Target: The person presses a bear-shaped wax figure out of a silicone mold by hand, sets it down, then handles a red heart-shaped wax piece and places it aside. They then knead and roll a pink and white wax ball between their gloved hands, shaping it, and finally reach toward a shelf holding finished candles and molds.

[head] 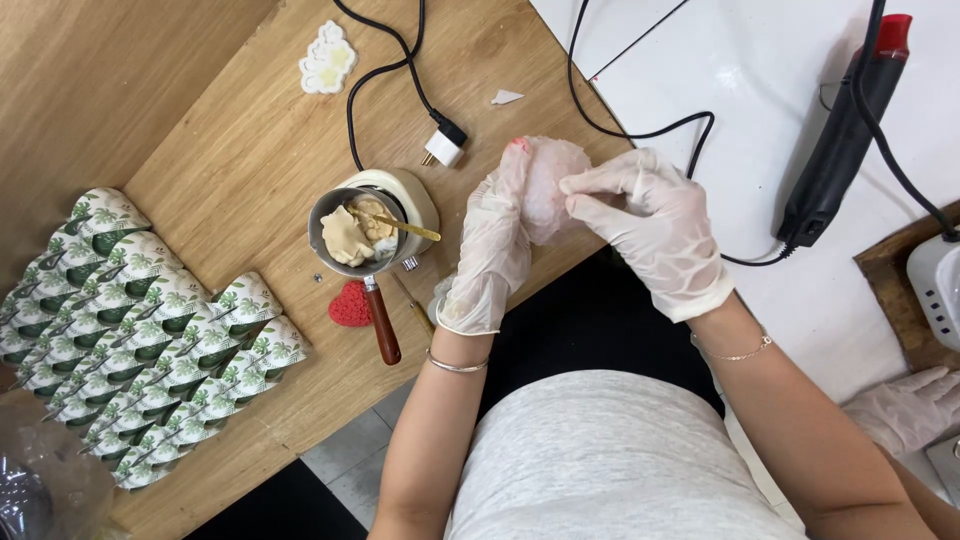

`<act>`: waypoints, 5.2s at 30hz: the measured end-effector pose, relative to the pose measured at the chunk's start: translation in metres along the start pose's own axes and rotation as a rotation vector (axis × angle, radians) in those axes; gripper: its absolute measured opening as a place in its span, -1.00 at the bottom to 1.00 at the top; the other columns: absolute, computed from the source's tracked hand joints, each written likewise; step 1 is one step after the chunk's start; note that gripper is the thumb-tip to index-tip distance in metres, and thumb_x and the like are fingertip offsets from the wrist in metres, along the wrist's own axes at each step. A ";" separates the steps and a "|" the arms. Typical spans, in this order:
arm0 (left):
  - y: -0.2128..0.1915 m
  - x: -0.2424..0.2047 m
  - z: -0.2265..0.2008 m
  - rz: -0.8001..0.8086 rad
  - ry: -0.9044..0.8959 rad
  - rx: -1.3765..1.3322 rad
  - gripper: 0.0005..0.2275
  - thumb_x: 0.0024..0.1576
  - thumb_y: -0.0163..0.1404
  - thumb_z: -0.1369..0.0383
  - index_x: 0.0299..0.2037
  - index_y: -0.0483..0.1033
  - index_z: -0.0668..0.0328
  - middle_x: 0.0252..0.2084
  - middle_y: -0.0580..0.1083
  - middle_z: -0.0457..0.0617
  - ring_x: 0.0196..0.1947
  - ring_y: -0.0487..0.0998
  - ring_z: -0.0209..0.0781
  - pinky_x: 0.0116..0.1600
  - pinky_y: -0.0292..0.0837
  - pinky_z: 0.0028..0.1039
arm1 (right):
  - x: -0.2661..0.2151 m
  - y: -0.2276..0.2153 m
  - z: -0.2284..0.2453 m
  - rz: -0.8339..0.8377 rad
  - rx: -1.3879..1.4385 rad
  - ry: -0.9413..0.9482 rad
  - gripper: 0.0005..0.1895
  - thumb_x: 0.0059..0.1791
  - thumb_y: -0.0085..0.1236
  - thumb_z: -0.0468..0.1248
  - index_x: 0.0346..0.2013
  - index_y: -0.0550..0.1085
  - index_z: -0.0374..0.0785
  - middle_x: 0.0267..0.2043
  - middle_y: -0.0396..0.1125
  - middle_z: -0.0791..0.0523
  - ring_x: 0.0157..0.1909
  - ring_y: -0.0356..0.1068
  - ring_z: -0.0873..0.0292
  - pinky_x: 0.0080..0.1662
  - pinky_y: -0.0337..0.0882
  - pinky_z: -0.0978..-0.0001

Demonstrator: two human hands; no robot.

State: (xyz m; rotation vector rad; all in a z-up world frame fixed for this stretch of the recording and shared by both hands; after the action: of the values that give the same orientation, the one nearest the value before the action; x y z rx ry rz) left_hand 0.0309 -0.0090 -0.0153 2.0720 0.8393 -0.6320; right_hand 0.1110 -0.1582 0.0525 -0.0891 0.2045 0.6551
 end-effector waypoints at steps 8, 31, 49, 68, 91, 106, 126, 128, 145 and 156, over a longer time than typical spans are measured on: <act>0.008 -0.004 0.006 -0.031 0.179 -0.028 -0.66 0.22 0.12 0.15 -0.02 0.53 0.31 -0.16 0.57 -0.04 -0.20 0.56 -0.31 -0.10 0.51 -0.49 | -0.007 0.017 -0.006 -0.103 -0.487 -0.393 -0.80 -0.02 0.41 -0.36 -0.14 0.57 -0.23 -0.08 0.39 0.12 -0.06 0.44 0.17 -0.08 0.51 0.39; 0.001 0.011 -0.012 -0.200 -0.096 -0.550 -0.40 0.20 0.03 0.01 0.24 0.26 0.38 0.19 0.42 0.15 0.08 0.53 -0.09 0.09 0.58 -0.35 | 0.003 0.013 -0.001 -0.238 -0.585 -0.351 -0.84 0.06 0.26 -0.48 -0.11 0.55 -0.22 -0.09 0.48 0.14 -0.07 0.36 0.18 -0.08 0.42 0.38; -0.024 0.026 0.039 -0.279 -0.041 -0.512 -0.53 0.28 0.03 0.07 0.19 0.39 0.33 0.03 0.52 -0.01 -0.23 0.57 -0.43 -0.31 0.55 -0.73 | 0.010 0.011 -0.009 0.016 -0.635 -0.618 -0.81 0.10 0.19 -0.39 -0.14 0.31 -0.25 -0.12 0.31 0.11 -0.12 0.31 0.12 0.07 0.38 0.25; 0.002 -0.008 0.014 0.029 0.358 -0.050 -0.75 0.30 0.14 0.46 -0.04 0.29 0.40 -0.22 0.48 0.08 -0.30 0.54 -0.26 -0.20 0.54 -0.50 | 0.011 0.002 0.026 -0.055 0.175 0.071 -0.70 0.18 -0.03 -0.25 0.15 0.38 -0.37 0.00 0.39 0.06 -0.09 0.39 0.30 -0.01 0.44 0.45; 0.005 -0.026 0.007 0.325 0.227 -0.061 -0.59 0.25 0.00 0.48 0.27 0.16 0.24 -0.14 0.48 0.11 -0.40 0.52 -0.30 -0.35 0.44 -0.61 | 0.012 0.024 0.044 -0.141 -0.087 0.285 -0.74 -0.14 0.38 -0.36 -0.25 0.48 -0.37 -0.35 0.46 0.06 -0.44 0.48 0.28 -0.33 0.53 0.45; -0.025 0.015 0.023 0.264 -0.002 -0.330 -0.63 0.31 -0.07 0.60 0.30 0.15 0.52 -0.05 0.48 0.39 -0.27 0.60 -0.11 -0.20 0.58 -0.56 | 0.027 0.004 -0.031 -0.105 0.100 0.220 -0.80 -0.05 0.29 -0.44 -0.15 0.52 -0.40 -0.17 0.48 0.05 -0.16 0.47 0.29 -0.03 0.50 0.50; 0.026 -0.004 0.042 0.118 0.449 -0.320 -0.65 0.32 -0.14 0.60 0.27 0.14 0.14 0.05 0.35 0.01 -0.12 0.41 -0.33 -0.06 0.44 -0.50 | 0.007 0.039 0.001 -0.210 -0.725 -0.409 -0.61 -0.01 0.40 -0.24 -0.08 0.38 -0.33 -0.10 0.25 0.01 -0.05 0.25 -0.03 -0.03 0.34 0.15; 0.024 -0.007 0.037 0.139 0.438 -0.292 -0.64 0.31 -0.13 0.59 0.27 0.11 0.13 0.04 0.35 0.02 -0.10 0.42 -0.31 -0.05 0.46 -0.49 | 0.004 0.039 -0.005 -0.219 -0.713 -0.451 -0.67 0.02 0.39 -0.27 -0.10 0.39 -0.27 -0.08 0.27 0.04 -0.03 0.28 -0.02 0.00 0.36 0.16; 0.030 -0.013 0.042 0.125 0.413 -0.282 -0.61 0.24 -0.17 0.62 0.25 0.14 0.11 -0.02 0.40 0.02 -0.16 0.45 -0.27 -0.10 0.47 -0.47 | 0.002 0.038 -0.014 -0.248 -0.544 -0.299 -0.63 -0.04 0.48 -0.28 -0.18 0.39 -0.31 -0.14 0.29 0.08 -0.14 0.33 0.15 -0.14 0.42 0.32; 0.011 0.006 0.062 -0.155 0.545 -0.202 -0.69 0.29 -0.14 0.64 0.19 0.12 0.22 0.11 0.36 0.10 -0.02 0.43 -0.23 0.07 0.45 -0.44 | -0.003 0.044 -0.021 -0.335 -0.617 -0.513 -0.69 -0.01 0.41 -0.33 -0.06 0.47 -0.26 -0.04 0.40 0.04 -0.06 0.40 0.06 -0.10 0.47 0.26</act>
State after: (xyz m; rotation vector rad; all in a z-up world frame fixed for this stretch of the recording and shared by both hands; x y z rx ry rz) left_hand 0.0336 -0.0629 -0.0489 2.0263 1.3201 -0.0421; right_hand 0.0781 -0.1279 0.0318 -0.5289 -0.5058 0.3693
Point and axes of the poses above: each hand's wrist, its own x-axis towards the middle knuckle, its own y-axis out of the palm, z = x × y, the point moved 2 cm from there along x, towards the middle knuckle
